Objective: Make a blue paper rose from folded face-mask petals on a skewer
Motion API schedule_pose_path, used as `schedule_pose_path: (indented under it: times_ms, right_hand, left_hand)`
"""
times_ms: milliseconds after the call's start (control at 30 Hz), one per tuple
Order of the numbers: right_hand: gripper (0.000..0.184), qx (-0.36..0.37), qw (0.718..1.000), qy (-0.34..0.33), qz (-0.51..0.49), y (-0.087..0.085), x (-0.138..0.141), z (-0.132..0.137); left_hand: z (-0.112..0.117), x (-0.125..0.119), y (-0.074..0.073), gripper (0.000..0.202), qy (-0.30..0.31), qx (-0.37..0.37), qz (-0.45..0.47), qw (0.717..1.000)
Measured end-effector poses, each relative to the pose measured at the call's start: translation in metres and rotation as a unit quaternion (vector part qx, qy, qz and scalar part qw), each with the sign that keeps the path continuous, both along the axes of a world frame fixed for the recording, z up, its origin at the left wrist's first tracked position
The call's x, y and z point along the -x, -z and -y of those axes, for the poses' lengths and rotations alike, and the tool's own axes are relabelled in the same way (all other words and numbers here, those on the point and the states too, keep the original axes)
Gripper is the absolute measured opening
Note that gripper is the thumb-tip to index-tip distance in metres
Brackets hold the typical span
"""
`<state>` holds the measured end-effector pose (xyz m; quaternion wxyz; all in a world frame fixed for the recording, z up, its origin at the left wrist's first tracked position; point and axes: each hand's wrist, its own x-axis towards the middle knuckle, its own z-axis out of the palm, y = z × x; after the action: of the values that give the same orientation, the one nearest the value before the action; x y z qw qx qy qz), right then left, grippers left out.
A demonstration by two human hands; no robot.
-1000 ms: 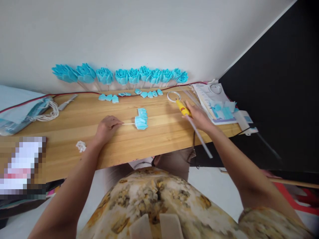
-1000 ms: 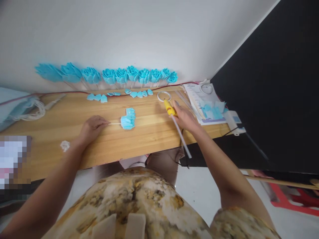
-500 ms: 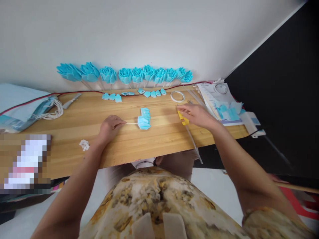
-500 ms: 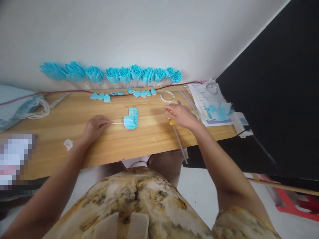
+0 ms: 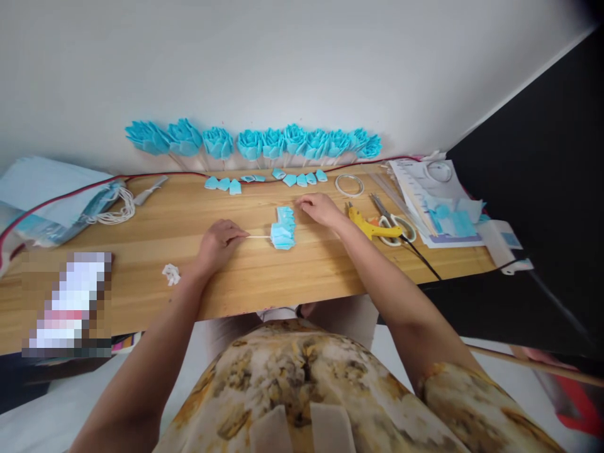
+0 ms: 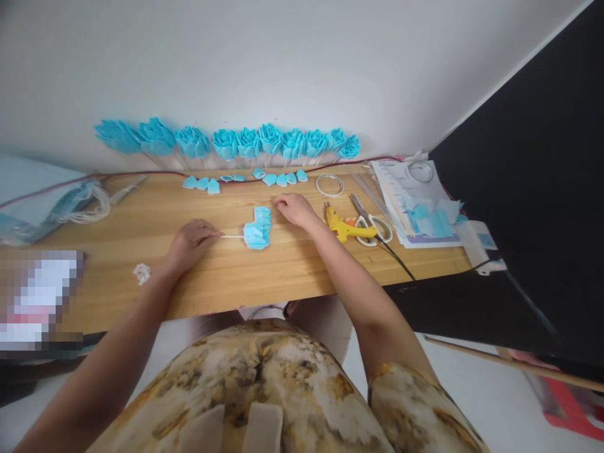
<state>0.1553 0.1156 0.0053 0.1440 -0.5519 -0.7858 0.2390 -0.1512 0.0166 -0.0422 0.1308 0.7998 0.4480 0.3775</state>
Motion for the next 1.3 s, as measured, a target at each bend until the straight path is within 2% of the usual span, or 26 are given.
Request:
schedule_pose_path:
  times_ms: [133, 333, 500, 667, 1300]
  right_hand:
    - [0.032, 0.000, 1.000, -0.025, -0.014, 0.001, 0.002, -0.010]
    - [0.025, 0.010, 0.993, -0.104, -0.059, 0.007, 0.006, -0.029]
    - [0.020, 0.017, 0.988, -0.145, -0.040, 0.009, 0.009, -0.039]
    - [0.018, 0.013, 0.988, -0.152, -0.020, 0.005, 0.009, -0.040]
    - [0.018, 0.017, 0.985, -0.169, -0.024, 0.003, 0.011, -0.039]
  left_hand:
    - [-0.001, 0.001, 0.002, 0.026, -0.003, 0.005, -0.003, 1.000]
    - [0.000, 0.001, 0.000, 0.027, -0.008, 0.023, -0.013, 1.000]
    - [0.000, 0.000, -0.001, 0.027, -0.011, 0.028, -0.016, 0.999]
    - [0.000, 0.000, -0.002, 0.028, 0.002, 0.009, -0.008, 1.000]
    - [0.001, 0.000, -0.005, 0.027, -0.004, 0.037, -0.017, 0.999]
